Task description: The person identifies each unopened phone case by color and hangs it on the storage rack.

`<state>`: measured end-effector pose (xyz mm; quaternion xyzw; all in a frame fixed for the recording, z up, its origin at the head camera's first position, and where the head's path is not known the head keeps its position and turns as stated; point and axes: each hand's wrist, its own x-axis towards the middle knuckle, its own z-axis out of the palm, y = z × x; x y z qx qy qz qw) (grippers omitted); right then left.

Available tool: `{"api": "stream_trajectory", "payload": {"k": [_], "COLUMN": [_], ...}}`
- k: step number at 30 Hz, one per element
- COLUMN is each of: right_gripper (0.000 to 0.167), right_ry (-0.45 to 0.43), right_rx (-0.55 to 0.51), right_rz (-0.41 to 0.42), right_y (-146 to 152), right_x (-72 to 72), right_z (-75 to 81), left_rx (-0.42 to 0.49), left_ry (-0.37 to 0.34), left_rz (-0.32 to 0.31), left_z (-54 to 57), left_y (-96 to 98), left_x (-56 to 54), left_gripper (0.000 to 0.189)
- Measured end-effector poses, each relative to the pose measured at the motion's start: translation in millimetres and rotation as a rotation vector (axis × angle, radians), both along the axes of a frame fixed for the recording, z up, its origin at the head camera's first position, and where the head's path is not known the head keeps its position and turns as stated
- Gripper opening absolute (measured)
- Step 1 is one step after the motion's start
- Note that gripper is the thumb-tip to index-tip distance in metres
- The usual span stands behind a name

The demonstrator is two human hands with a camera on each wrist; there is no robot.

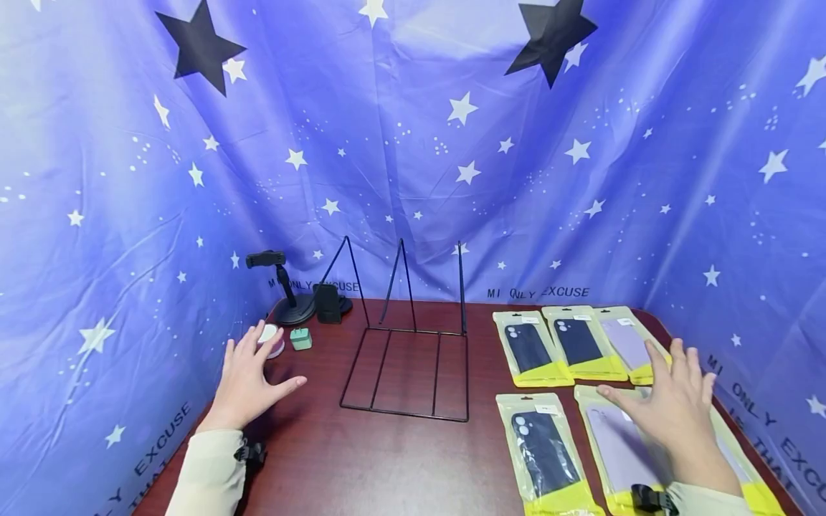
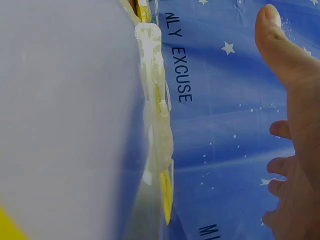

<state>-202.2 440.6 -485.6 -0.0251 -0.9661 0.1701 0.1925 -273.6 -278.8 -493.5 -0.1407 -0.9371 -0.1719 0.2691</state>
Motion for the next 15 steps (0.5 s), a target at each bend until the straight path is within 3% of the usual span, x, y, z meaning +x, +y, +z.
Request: {"api": "stream_trajectory", "payload": {"k": [6, 15], "right_gripper": [0.119, 0.108], "right_ry": [0.025, -0.01], "right_rx": [-0.018, -0.041], "right_rz": [0.039, 0.103], "right_y": [-0.1, 10.8], "right_x": [-5.6, -12.6], "right_z": [8.5, 30.0], "left_rx": [0.048, 0.064], "left_ry": [-0.006, -0.154], "left_rz": [-0.059, -0.087], "left_z": [0.4, -1.3], "left_y": [9.5, 28.0], "left_x": [-0.2, 3.2], "left_gripper": [0.098, 0.095]}}
